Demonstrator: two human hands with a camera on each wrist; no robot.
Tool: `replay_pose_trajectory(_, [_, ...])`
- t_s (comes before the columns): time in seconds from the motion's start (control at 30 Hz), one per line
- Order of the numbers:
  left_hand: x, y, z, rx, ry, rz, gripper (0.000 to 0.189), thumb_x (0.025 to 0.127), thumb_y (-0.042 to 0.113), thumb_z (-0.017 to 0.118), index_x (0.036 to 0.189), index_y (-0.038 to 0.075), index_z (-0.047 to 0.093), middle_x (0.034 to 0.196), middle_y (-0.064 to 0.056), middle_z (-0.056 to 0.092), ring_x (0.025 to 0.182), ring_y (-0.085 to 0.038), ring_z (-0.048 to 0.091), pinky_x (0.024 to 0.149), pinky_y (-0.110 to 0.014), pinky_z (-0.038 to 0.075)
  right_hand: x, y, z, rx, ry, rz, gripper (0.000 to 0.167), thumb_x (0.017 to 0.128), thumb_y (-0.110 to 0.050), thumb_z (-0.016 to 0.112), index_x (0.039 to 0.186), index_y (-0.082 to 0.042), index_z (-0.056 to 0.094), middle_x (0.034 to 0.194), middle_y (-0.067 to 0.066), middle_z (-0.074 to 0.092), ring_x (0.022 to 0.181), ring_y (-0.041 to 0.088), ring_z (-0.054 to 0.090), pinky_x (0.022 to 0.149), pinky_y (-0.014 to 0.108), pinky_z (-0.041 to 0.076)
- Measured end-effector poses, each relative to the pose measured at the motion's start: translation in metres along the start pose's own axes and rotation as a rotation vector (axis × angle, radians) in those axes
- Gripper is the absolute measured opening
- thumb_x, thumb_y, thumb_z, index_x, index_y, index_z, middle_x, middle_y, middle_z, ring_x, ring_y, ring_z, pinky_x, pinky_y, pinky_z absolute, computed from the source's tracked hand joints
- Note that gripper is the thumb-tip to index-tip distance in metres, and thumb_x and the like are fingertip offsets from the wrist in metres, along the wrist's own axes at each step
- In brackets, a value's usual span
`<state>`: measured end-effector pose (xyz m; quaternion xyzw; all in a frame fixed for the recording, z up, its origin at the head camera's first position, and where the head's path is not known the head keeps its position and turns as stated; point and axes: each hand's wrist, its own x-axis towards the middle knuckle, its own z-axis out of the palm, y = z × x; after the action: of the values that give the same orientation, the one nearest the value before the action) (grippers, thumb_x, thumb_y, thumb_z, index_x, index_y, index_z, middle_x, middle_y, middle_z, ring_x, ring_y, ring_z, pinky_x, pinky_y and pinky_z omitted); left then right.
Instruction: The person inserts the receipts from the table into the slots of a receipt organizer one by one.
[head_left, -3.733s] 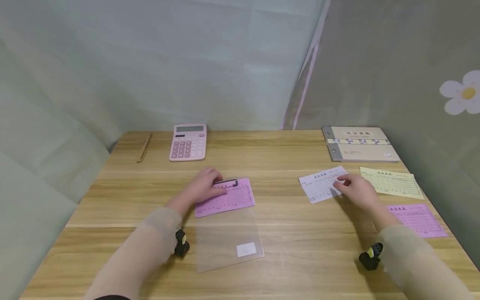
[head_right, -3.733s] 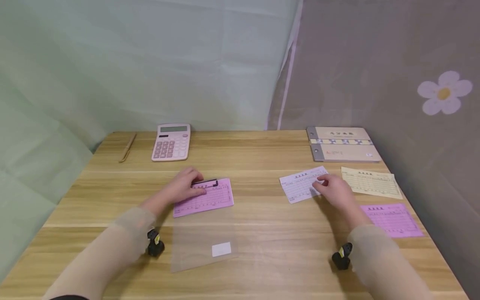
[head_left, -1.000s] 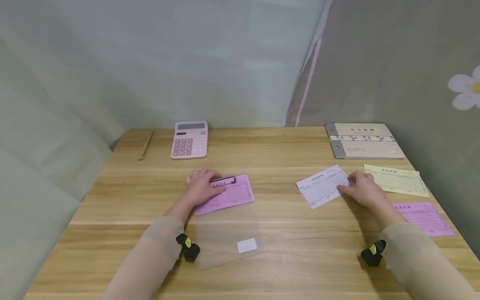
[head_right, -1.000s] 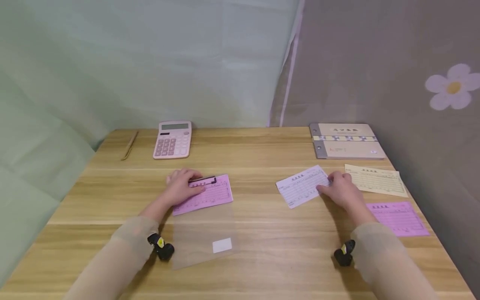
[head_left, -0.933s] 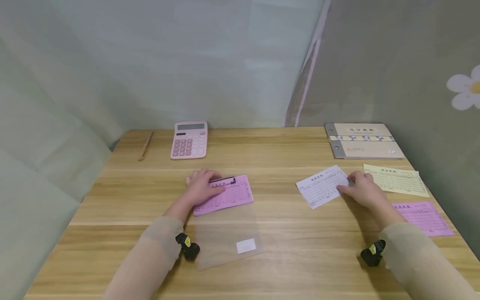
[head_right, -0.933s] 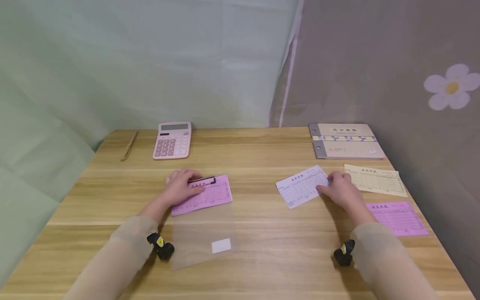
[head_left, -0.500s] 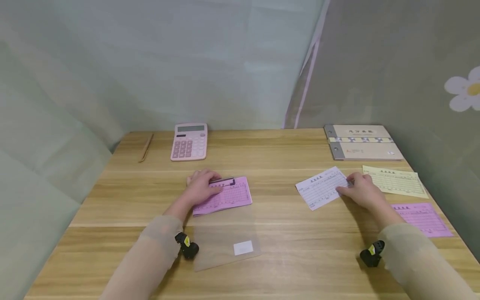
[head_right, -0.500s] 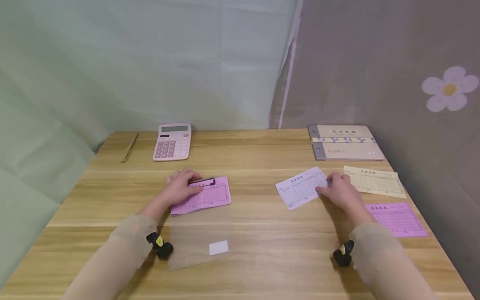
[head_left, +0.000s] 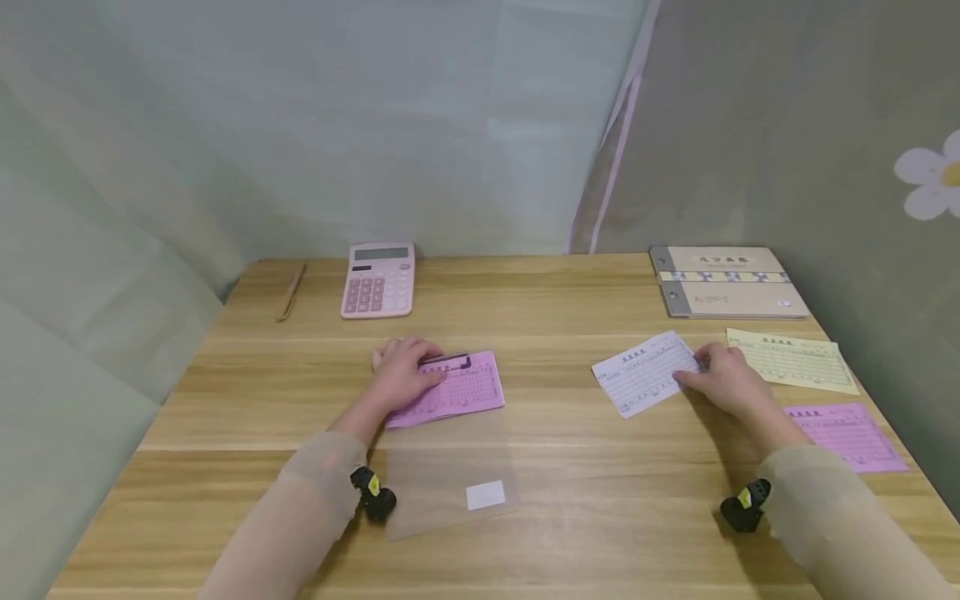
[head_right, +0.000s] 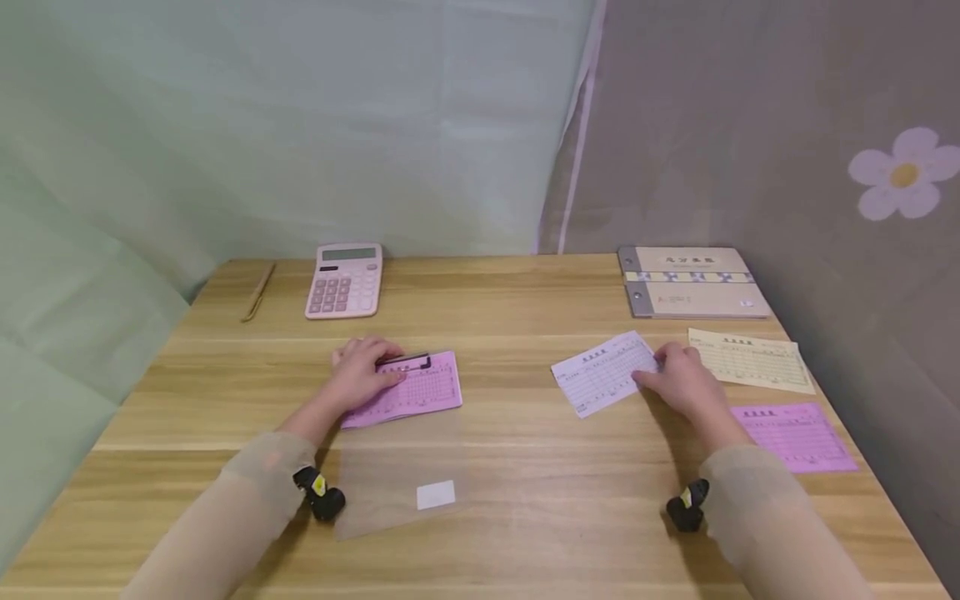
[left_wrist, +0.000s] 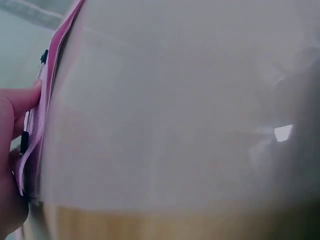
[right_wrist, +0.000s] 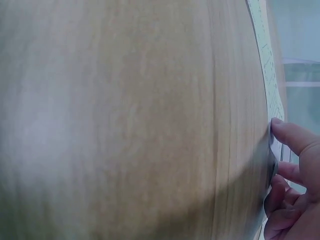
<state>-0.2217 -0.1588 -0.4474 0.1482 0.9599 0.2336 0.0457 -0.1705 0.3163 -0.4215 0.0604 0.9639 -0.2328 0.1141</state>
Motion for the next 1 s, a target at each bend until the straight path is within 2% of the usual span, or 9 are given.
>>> replay_pose_trajectory(0.17, [0.003,0.009,-0.008,0.094,-0.034,-0.019,0.040,0.079,0.038,0.071,0.113,0.017,0.064,0.121,-0.006,0.057,0.114,-0.031,0.040,0.095,-0.053,0.018,0.000,0.000,-0.001,-0.006,-0.003,0.000,0.076,0.085,-0.050,0.061,0.124,0.012,0.041,0.114,0.031,0.041,0.102,0.045,0.045,0.085,0.060,0.036])
replay_pose_trajectory(0.23, [0.004,0.012,-0.010,0.080,-0.043,-0.032,0.040,0.079,0.038,0.071,0.112,0.017,0.064,0.121,-0.006,0.057,0.113,-0.031,0.040,0.092,-0.051,0.021,-0.001,0.000,0.000,-0.008,-0.006,0.005,0.076,0.085,-0.051,0.061,0.124,0.011,0.041,0.114,0.031,0.040,0.102,0.045,0.045,0.085,0.060,0.037])
replay_pose_trajectory(0.33, [0.002,0.013,-0.008,0.010,-0.050,-0.070,0.039,0.081,0.035,0.070,0.114,0.016,0.063,0.123,-0.007,0.055,0.113,-0.030,0.040,0.090,-0.050,0.023,-0.002,0.000,0.001,-0.007,-0.006,0.010,0.076,0.085,-0.052,0.061,0.124,0.011,0.041,0.113,0.031,0.040,0.101,0.044,0.046,0.084,0.059,0.037])
replay_pose_trajectory(0.47, [-0.002,0.008,-0.002,-0.054,-0.012,-0.085,0.040,0.082,0.033,0.069,0.118,0.015,0.063,0.126,-0.009,0.054,0.114,-0.031,0.040,0.091,-0.052,0.022,-0.002,-0.001,0.002,-0.007,0.004,0.013,0.076,0.085,-0.053,0.060,0.124,0.010,0.042,0.113,0.030,0.041,0.101,0.043,0.046,0.083,0.059,0.037])
replay_pose_trajectory(0.6, [-0.003,0.004,0.004,-0.059,0.028,-0.059,0.039,0.083,0.032,0.069,0.117,0.016,0.063,0.124,-0.008,0.055,0.113,-0.030,0.040,0.090,-0.051,0.022,-0.002,-0.001,0.002,-0.006,0.005,0.022,0.076,0.086,-0.052,0.060,0.124,0.011,0.042,0.114,0.030,0.040,0.102,0.043,0.046,0.085,0.059,0.037])
replay_pose_trajectory(0.73, [-0.002,0.003,0.007,-0.052,0.049,-0.058,0.038,0.082,0.034,0.069,0.116,0.017,0.064,0.122,-0.005,0.056,0.111,-0.028,0.041,0.089,-0.048,0.023,-0.002,-0.001,0.002,0.000,0.003,0.021,0.076,0.086,-0.051,0.060,0.124,0.012,0.041,0.113,0.030,0.040,0.101,0.043,0.045,0.085,0.059,0.037])
replay_pose_trajectory(1.0, [-0.005,0.005,0.003,-0.061,0.062,-0.070,0.038,0.082,0.032,0.070,0.116,0.017,0.065,0.120,-0.005,0.056,0.110,-0.027,0.041,0.089,-0.047,0.023,-0.001,-0.005,0.000,0.011,-0.006,0.030,0.075,0.085,-0.051,0.060,0.123,0.012,0.041,0.112,0.030,0.040,0.099,0.041,0.045,0.085,0.058,0.037])
